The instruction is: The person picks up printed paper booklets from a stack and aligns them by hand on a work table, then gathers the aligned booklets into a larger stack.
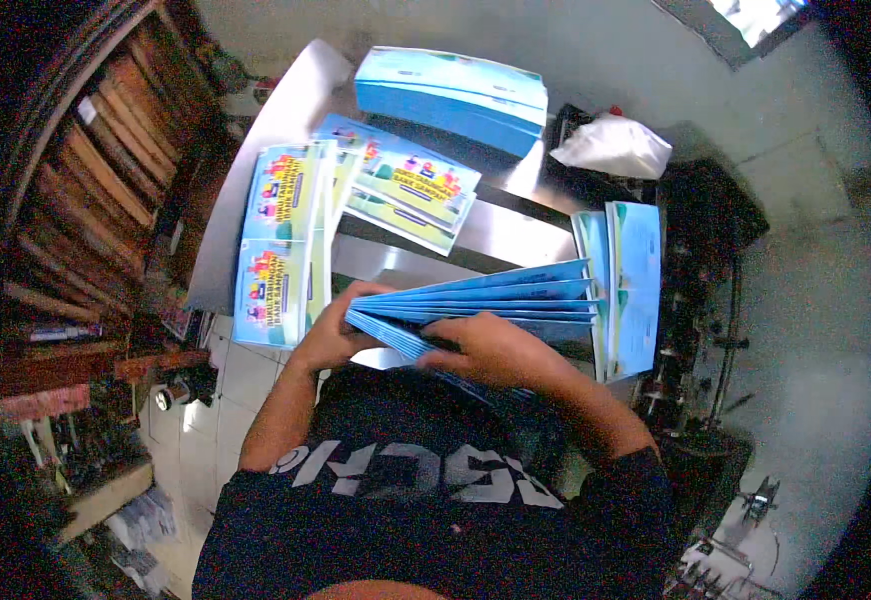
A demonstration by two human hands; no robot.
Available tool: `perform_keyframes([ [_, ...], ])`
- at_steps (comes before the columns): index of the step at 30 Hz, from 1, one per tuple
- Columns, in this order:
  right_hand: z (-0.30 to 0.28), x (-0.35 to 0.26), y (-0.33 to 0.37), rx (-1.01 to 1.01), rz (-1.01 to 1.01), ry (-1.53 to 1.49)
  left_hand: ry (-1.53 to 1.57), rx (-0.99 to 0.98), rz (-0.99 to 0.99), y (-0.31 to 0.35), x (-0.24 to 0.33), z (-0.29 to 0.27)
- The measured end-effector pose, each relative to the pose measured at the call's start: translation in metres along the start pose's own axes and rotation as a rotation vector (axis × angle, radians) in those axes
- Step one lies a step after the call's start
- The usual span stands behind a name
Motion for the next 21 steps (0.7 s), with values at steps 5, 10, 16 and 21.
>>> perform_keyframes([
  [5, -0.003, 0.013, 0.030, 0.117, 0.004, 0.107, 0.067, 0.038, 0.007, -0.014, -0.002, 0.012],
  [10, -0.007, 0.015, 0.031, 0.122, 0.062, -0.016, 0.125, 0.018, -0.006, -0.012, -0.004, 0.009],
  [16, -0.009, 0.029, 0.022, 0.070, 0.116, -0.031, 0.092, -0.002, 0.005, -0.014, 0.004, 0.009],
  [21, -0.014, 0.015, 0.012, 0.029, -0.012, 0.102, 0.069, 0.011, -0.017, -0.014, -0.003, 0.007],
])
Point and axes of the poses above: each hand's wrist, its own y-axis away from the middle knuckle, its own z-axis out of the palm, x = y × z, the point moved 8 cm from there along -y, towards the middle knuckle, and after that the axes turned 1 degree about x, right-handed, at the moved point
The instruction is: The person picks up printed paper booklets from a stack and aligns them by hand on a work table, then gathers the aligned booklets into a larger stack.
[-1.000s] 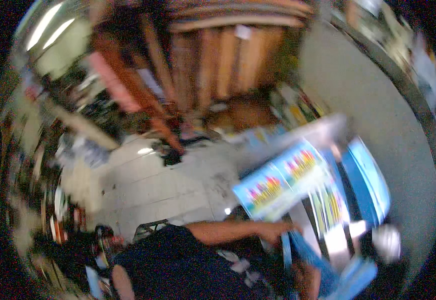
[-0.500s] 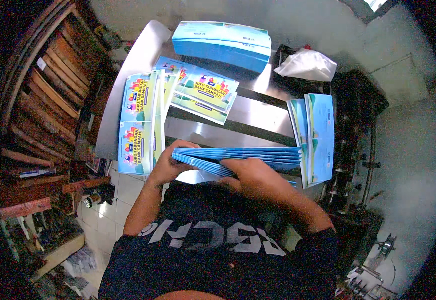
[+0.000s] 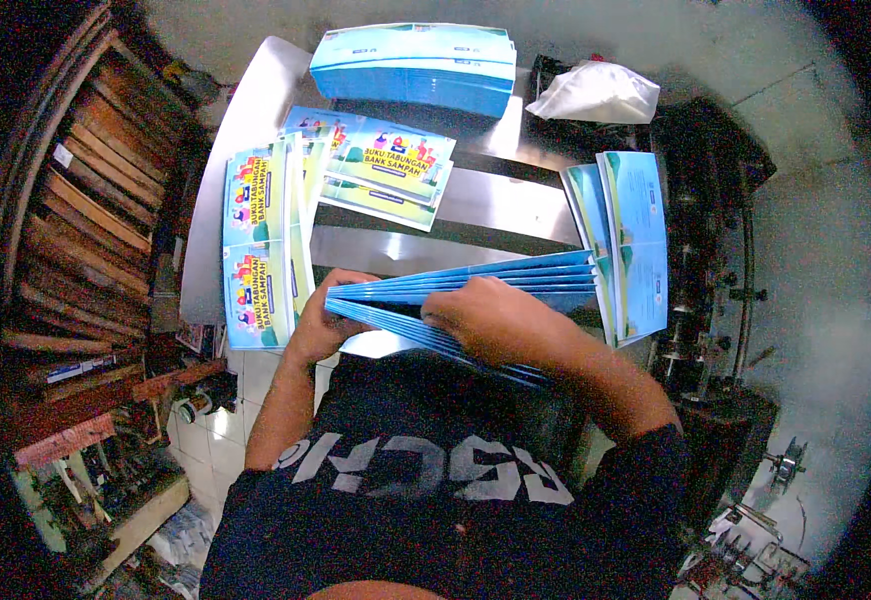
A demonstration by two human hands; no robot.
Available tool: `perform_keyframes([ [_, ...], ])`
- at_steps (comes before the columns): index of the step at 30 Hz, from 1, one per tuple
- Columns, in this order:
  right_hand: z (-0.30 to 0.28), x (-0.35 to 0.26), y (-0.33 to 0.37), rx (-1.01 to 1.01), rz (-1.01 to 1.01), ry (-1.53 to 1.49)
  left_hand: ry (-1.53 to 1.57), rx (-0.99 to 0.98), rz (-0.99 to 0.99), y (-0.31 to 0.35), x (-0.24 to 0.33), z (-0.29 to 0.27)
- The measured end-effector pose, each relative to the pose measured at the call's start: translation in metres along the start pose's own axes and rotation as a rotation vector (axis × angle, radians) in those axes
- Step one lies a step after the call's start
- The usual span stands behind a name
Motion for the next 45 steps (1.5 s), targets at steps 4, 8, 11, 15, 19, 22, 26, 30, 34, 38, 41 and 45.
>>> perform_keyframes([
  [4, 0.004, 0.006, -0.005, -0.087, 0.037, 0.030, 0.014, -0.001, -0.051, 0.001, -0.001, 0.001],
  [8, 0.003, 0.003, -0.008, -0.131, 0.068, 0.054, 0.012, 0.003, -0.007, 0.001, 0.000, 0.001],
  [11, 0.003, 0.002, -0.008, -0.140, 0.064, 0.046, -0.024, -0.002, 0.014, 0.001, 0.002, 0.001],
  [15, 0.007, 0.004, -0.009, -0.183, 0.062, 0.071, 0.000, -0.007, -0.001, 0.000, 0.001, 0.000],
  [19, 0.008, 0.004, -0.009, -0.217, 0.097, 0.074, -0.012, -0.014, 0.012, 0.000, 0.002, 0.000],
  [22, 0.009, -0.002, -0.009, -0.255, 0.033, 0.123, 0.019, -0.010, 0.001, 0.000, -0.003, -0.001],
  [26, 0.014, -0.006, -0.007, -0.274, 0.000, 0.172, 0.013, -0.004, 0.014, 0.000, -0.002, -0.001],
  [30, 0.013, -0.019, -0.003, -0.226, -0.128, 0.241, 0.010, -0.016, 0.036, 0.000, 0.000, 0.000],
  [34, 0.014, -0.020, -0.002, -0.197, -0.156, 0.268, 0.025, -0.029, 0.043, 0.000, 0.000, 0.000],
  [38, 0.014, -0.019, -0.003, -0.213, -0.152, 0.256, 0.017, -0.035, 0.051, 0.000, 0.001, 0.000],
  [41, 0.016, -0.017, -0.003, -0.172, -0.164, 0.251, 0.001, -0.041, 0.057, -0.001, 0.001, 0.001],
  [45, 0.014, -0.016, -0.004, -0.131, -0.156, 0.238, -0.034, -0.020, 0.030, 0.001, 0.000, -0.001],
])
Point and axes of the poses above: each hand's wrist, its own y-axis away from the middle knuckle, its own z-axis out of the palm, x = y × z, the point moved 8 cm from there along -y, towards the middle knuckle, and after that the axes turned 1 degree about x, right-handed, at the moved point
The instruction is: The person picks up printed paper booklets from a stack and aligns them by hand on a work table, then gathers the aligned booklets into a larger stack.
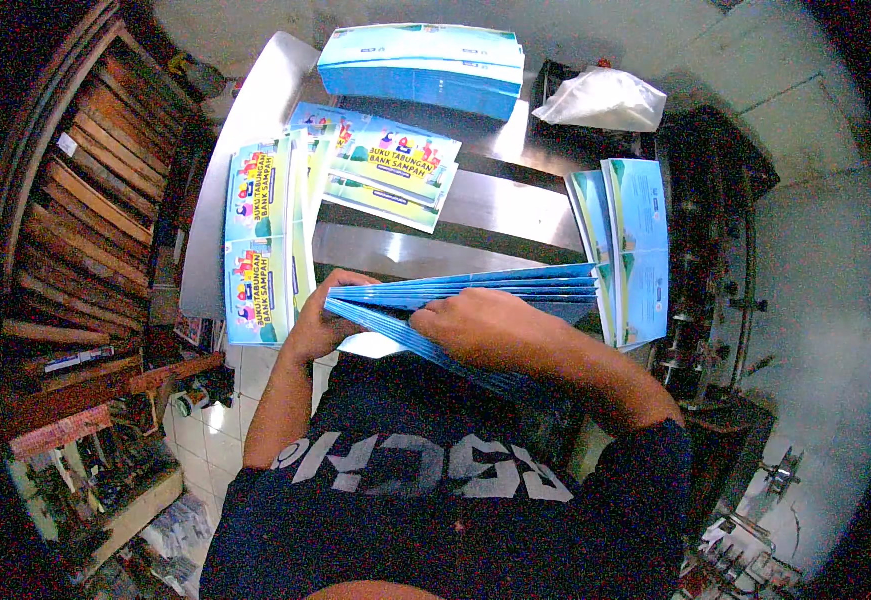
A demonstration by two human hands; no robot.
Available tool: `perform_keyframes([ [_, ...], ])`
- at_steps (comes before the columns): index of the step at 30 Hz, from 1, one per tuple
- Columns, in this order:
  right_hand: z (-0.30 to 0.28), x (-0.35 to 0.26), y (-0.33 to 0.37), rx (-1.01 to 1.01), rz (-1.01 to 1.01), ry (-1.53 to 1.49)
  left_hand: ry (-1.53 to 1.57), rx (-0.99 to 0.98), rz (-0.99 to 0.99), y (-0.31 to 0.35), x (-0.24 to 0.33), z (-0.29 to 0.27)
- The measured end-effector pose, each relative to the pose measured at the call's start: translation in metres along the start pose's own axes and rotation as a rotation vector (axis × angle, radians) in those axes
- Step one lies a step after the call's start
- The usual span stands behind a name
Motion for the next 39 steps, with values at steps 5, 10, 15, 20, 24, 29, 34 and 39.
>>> perform_keyframes([
  [5, 0.000, 0.001, 0.002, 0.008, -0.022, -0.021, -0.016, 0.011, -0.005, 0.001, -0.005, -0.001],
  [10, 0.001, -0.005, -0.002, -0.044, -0.025, 0.132, -0.008, 0.012, -0.028, 0.002, -0.006, -0.001],
  [15, -0.001, -0.013, 0.005, 0.145, -0.152, 0.229, -0.052, -0.003, -0.001, 0.000, 0.004, 0.001],
  [20, 0.006, -0.007, 0.006, 0.227, -0.238, 0.259, -0.035, 0.020, -0.044, 0.002, -0.002, 0.000],
  [24, 0.001, -0.016, 0.008, 0.456, -0.383, 0.180, -0.058, 0.046, -0.081, 0.001, -0.001, 0.000],
  [29, -0.071, 0.047, 0.045, 1.108, -0.022, -0.013, -0.010, 0.004, -0.021, -0.003, 0.002, 0.002],
  [34, -0.097, 0.045, 0.088, 1.198, 0.254, 0.399, 0.024, 0.008, -0.052, 0.000, 0.000, 0.004],
  [39, -0.035, 0.023, 0.073, 0.533, 0.202, -0.017, 0.051, 0.012, -0.076, 0.000, -0.006, 0.003],
])
Point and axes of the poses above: each hand's wrist, its own y-axis away from the middle knuckle, its own z-axis out of the palm, x = y × z, the point moved 8 cm from there along -y, towards the middle knuckle, and after that the axes turned 1 degree about x, right-handed, at the moved point
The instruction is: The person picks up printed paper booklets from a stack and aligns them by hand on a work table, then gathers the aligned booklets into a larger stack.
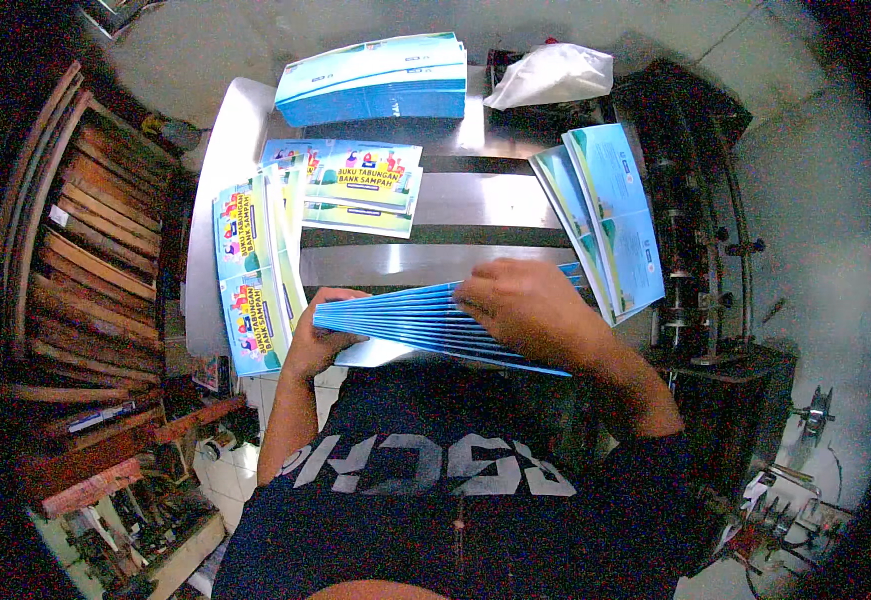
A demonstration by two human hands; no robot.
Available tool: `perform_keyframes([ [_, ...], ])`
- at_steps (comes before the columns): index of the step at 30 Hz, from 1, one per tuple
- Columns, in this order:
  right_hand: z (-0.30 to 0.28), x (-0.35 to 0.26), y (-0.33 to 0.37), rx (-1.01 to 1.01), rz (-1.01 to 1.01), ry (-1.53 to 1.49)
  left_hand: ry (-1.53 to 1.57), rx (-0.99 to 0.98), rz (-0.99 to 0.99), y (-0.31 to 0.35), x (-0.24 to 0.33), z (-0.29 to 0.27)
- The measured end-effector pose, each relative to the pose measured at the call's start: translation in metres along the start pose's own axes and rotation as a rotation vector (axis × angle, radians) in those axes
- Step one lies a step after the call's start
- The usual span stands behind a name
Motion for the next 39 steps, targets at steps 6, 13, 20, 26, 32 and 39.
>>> perform_keyframes([
  [6, 0.018, -0.003, 0.010, -0.014, -0.044, 0.168, 0.005, -0.040, 0.038, -0.001, 0.005, 0.003],
  [13, 0.017, -0.010, 0.014, 0.059, -0.059, 0.174, -0.014, -0.051, 0.042, -0.002, 0.006, 0.002],
  [20, 0.017, -0.004, 0.023, 0.058, 0.004, 0.227, -0.078, -0.064, 0.024, -0.005, 0.008, 0.005],
  [26, -0.070, 0.092, 0.096, 0.559, 0.633, -0.233, -0.088, -0.035, 0.130, 0.001, 0.009, -0.004],
  [32, -0.019, 0.303, 0.198, 0.626, 0.962, -0.084, -0.043, -0.100, 0.056, -0.009, 0.007, 0.008],
  [39, -0.024, 0.209, 0.140, 0.705, 0.713, 0.207, 0.053, -0.052, 0.007, 0.005, -0.004, -0.002],
])
Point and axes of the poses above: each hand's wrist, its own y-axis away from the middle knuckle, its own z-axis out of the palm, x = y × z, the point moved 8 cm from there along -y, towards the middle knuckle, and after that the axes turned 1 degree about x, right-handed, at the moved point
